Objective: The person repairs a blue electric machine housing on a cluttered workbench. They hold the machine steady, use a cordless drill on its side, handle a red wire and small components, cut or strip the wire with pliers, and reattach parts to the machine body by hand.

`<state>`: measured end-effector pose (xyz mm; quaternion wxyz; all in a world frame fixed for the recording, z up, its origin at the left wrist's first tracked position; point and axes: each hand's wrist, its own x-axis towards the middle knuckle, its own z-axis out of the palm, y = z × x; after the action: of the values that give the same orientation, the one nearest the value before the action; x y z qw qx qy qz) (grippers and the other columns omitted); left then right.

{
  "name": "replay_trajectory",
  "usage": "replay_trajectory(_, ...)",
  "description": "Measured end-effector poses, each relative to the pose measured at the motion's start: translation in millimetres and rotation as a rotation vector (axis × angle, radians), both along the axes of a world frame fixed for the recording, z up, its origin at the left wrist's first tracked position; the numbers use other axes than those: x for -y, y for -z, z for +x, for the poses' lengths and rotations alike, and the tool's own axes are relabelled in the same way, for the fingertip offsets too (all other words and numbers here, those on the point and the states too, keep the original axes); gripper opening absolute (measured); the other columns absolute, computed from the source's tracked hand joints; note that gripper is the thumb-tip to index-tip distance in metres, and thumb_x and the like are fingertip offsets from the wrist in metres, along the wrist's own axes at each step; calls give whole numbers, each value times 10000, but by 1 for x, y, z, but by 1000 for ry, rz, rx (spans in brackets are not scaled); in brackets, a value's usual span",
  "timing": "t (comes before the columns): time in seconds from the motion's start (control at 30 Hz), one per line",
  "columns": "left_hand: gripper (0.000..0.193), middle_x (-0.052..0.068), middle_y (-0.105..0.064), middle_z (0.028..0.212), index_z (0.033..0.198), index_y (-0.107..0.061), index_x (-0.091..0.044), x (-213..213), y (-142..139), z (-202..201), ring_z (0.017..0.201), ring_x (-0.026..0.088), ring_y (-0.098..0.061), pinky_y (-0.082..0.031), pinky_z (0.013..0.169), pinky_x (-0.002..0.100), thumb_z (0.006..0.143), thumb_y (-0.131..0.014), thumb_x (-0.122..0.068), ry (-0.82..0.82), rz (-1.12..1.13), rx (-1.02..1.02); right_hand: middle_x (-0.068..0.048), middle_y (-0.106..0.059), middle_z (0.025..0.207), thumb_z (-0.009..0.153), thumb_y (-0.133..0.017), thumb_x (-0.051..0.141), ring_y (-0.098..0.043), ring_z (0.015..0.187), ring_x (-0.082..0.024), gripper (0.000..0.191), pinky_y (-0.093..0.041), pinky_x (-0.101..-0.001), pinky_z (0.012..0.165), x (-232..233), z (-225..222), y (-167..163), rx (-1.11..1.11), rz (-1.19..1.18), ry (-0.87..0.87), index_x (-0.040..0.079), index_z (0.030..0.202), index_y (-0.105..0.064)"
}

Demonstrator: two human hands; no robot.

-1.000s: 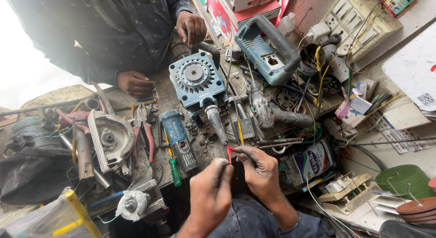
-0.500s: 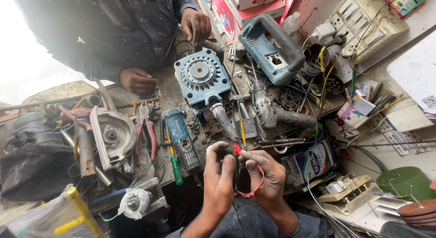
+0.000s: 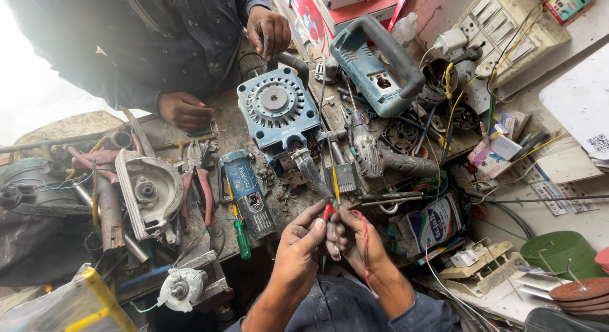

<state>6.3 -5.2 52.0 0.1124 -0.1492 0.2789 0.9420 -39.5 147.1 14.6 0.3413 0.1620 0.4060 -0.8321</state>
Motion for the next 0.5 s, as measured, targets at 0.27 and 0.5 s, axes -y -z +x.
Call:
replay_trajectory(0.27,271,138,-695,886,1219,-543,15,18,10,4,743,229,-706,-608,787,421,1022,-568,-168,141,239,-115,-3,-561,686,1040,-561,347,-492,578,-91,368,-369,-229,525,-16,15,28,-49,-148,-199,30,874,-647)
replay_trajectory(0.5,221,171,-709,922,1177,-543,-8,20,18,-2,885,265,-722,-581,846,395,1026,-587,-163,130,129,-216,-33,-627,808,878,-645,103,-559,662,-122,253,-431,-252,579,-57,-4,5,-202,184,30,9,1113,-665)
